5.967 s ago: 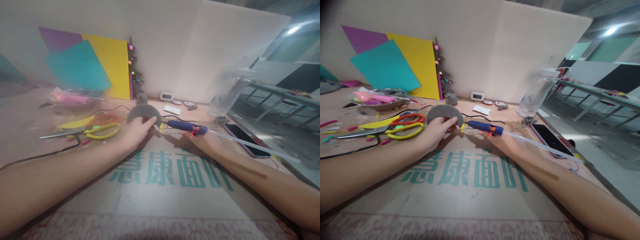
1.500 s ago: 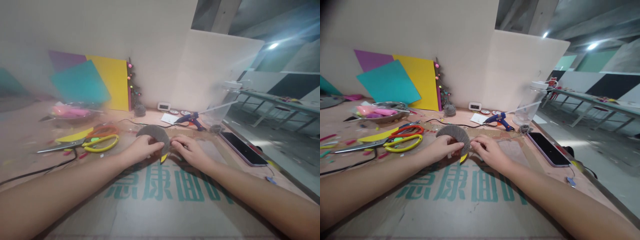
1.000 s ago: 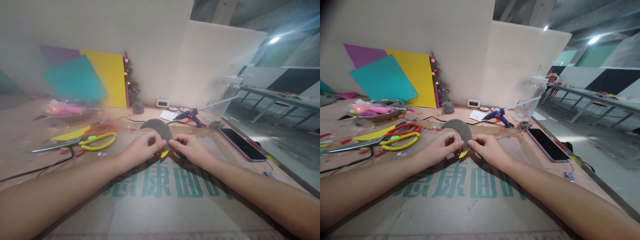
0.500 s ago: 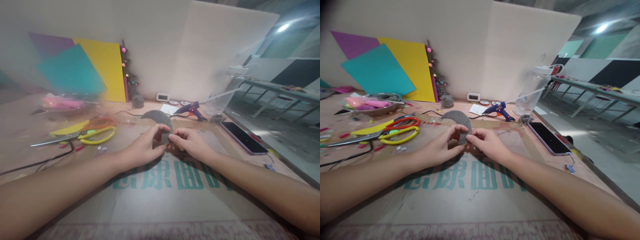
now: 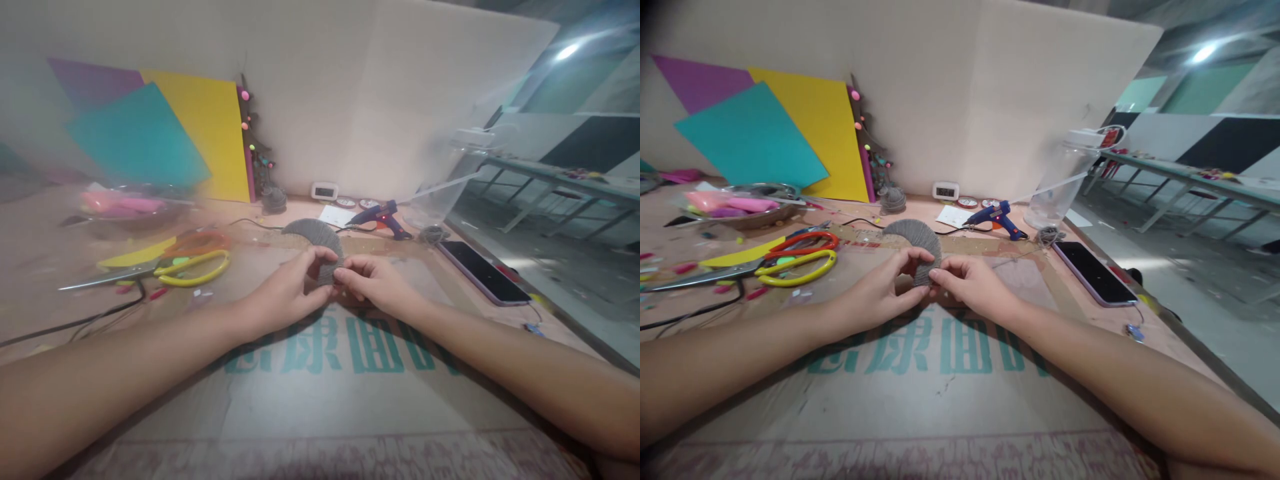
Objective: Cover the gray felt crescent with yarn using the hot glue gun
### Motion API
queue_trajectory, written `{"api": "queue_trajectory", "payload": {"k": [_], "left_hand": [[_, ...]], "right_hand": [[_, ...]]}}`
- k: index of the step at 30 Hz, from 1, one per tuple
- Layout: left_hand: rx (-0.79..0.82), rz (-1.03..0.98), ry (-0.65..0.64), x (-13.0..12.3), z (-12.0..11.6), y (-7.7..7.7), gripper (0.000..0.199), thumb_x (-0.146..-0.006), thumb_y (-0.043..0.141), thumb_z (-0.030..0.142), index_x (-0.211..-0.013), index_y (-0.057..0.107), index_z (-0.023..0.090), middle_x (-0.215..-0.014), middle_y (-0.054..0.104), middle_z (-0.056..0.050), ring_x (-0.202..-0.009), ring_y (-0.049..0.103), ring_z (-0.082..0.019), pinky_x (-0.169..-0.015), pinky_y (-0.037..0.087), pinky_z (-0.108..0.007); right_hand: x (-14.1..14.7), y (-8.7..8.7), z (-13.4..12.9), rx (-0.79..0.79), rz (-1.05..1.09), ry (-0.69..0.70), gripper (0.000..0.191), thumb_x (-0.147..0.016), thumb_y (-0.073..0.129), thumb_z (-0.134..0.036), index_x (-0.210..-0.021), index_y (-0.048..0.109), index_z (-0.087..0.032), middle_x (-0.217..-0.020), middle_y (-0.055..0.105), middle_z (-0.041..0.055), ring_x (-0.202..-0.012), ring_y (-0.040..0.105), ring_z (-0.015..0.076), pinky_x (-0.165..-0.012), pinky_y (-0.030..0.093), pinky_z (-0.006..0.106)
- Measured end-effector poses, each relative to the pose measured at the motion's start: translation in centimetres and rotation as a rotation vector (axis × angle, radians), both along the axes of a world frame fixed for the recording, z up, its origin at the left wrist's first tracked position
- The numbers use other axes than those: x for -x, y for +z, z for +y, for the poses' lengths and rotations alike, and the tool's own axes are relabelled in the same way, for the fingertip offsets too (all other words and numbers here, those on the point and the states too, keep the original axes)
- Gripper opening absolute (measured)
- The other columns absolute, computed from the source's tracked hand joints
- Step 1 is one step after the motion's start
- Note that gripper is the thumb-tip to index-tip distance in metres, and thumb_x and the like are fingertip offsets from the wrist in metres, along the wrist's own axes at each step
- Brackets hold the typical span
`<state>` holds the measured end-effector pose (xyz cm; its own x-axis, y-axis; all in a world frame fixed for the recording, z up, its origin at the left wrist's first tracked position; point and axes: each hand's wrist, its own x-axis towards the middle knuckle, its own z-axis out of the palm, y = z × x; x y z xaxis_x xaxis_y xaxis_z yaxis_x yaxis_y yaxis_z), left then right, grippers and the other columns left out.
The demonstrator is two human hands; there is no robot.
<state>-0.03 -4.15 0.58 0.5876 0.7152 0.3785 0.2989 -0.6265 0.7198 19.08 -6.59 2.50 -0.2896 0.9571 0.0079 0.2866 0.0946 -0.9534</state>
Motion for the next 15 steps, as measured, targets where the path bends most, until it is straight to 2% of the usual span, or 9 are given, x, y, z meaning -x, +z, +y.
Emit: {"api": "queue_trajectory", "payload": {"k": [4,9,15], "left_hand": [[0.044,0.034,-0.004,0.02,-0.18,0.42,0.047,-0.081,0.064,0.037,-0.122,0.046,0.022,-0.108,0.06,-0.005,-0.089,0.06,-0.018,-0.078,0.048,-0.031],[0.065,0.016,-0.021,0.0,-0.36,0.82,0.042,-0.084,0.059,0.035,-0.121,0.046,0.022,-0.109,0.062,-0.006,-0.087,0.061,-0.018,-0.076,0.049,-0.032],[0.072,-0.028,-0.015,0.06,-0.26,0.54,0.04,-0.085,0.06,0.035,-0.121,0.048,0.022,-0.106,0.062,-0.006,-0.09,0.061,-0.019,-0.079,0.05,-0.033]], "right_hand": [[-0.05,-0.19,0.04,0.008,0.04,-0.016,0.037,-0.081,0.061,-0.049,-0.063,0.051,-0.019,-0.045,0.043,-0.0076,-0.041,0.036,0.0062,-0.04,0.028,0.02],[-0.01,-0.25,0.02,0.002,0.043,-0.012,0.038,-0.08,0.062,-0.051,-0.063,0.052,-0.019,-0.045,0.043,-0.0075,-0.041,0.035,0.0059,-0.04,0.027,0.02],[-0.25,-0.27,0.08,-0.028,0.04,-0.028,0.039,-0.08,0.062,-0.054,-0.066,0.054,-0.018,-0.046,0.042,-0.008,-0.041,0.035,0.0059,-0.04,0.028,0.02]]}}
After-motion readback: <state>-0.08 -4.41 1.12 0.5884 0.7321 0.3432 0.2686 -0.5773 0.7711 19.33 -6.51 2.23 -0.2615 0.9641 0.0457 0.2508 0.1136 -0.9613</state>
